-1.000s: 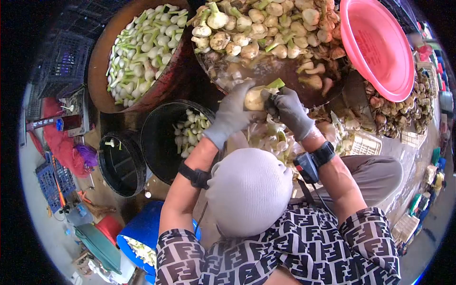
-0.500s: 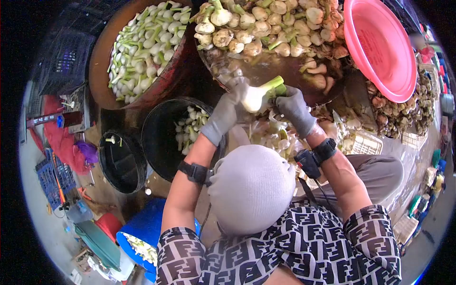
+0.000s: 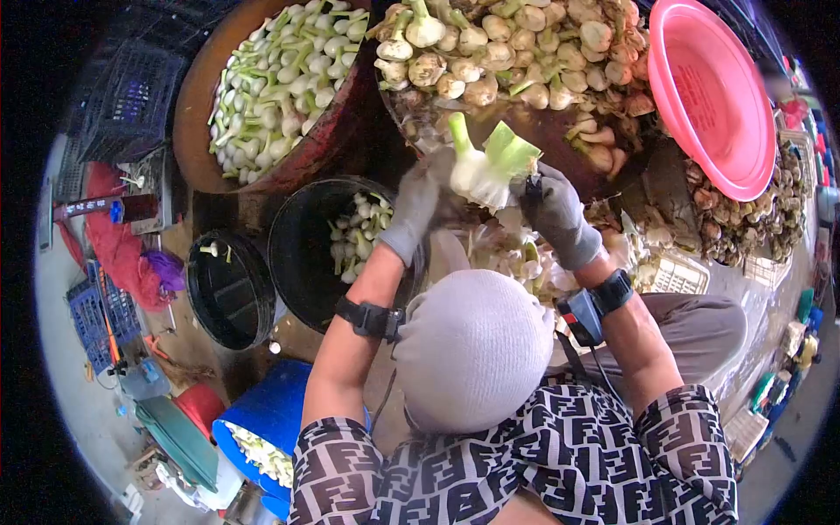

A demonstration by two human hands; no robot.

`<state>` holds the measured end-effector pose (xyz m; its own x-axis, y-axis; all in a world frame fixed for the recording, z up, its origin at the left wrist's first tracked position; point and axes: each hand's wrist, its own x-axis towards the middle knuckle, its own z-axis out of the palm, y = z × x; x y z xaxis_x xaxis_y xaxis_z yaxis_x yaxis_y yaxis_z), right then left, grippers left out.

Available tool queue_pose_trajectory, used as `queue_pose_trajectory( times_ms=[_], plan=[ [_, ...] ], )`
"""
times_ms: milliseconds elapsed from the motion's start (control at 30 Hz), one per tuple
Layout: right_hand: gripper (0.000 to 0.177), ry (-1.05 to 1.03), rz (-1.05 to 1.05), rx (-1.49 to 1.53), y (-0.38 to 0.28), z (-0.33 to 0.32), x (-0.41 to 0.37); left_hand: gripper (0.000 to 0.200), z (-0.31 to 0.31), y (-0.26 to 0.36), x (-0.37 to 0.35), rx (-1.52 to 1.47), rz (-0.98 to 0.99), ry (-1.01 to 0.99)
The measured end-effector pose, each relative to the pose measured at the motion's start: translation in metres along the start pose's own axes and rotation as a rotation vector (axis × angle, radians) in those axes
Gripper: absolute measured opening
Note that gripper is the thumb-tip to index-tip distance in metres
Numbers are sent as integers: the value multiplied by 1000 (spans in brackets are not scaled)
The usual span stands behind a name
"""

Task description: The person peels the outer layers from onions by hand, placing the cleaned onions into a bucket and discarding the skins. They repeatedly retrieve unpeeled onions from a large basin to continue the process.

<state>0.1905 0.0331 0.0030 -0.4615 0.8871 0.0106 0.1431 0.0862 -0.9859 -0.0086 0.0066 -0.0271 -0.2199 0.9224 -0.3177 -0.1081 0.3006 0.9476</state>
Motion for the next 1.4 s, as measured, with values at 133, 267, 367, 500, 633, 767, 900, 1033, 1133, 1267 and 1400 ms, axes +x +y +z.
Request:
queue_pose_trajectory(
  times_ms=[133, 267, 367, 500, 633, 767, 900, 1033, 1133, 1267, 1400],
  plan=[
    [14, -43, 279, 152, -21, 6, 1, 32, 3, 29, -4, 344, 35, 24],
    [13, -99, 45, -312, -12, -15, -7, 28, 2, 45, -4, 339, -31, -117],
    [14, 192, 78, -506, -10, -53, -37, 29, -15, 42, -8, -99, 23, -280],
    [11, 110, 94, -553, -9, -87, -71, 34, -35, 34, -3, -645, 81, -602],
    [13, -76, 265, -198, 15, -106, -118, 37, -56, 42, 19, -1003, 3, 77],
    [31, -432, 417, -1027, 6, -99, -104, 42, -137, 39, 64, -1413, 147, 83],
    [34, -148, 242, -774, 12, -69, -25, 39, -118, 49, 48, -1217, 92, -106],
    [31, -356, 80, -932, 58, -9, 55, 35, -76, 17, 30, -1098, -116, -182],
    [25, -560, 42, -1151, 100, 21, 81, 37, -52, 9, 12, -1006, -201, -69],
    [27, -857, 202, -1293, 96, 18, 90, 36, -42, 11, -4, -834, -211, -55],
    [19, -393, 389, -804, 77, -23, 70, 38, -36, 11, -4, -628, -157, -122]
  ],
)
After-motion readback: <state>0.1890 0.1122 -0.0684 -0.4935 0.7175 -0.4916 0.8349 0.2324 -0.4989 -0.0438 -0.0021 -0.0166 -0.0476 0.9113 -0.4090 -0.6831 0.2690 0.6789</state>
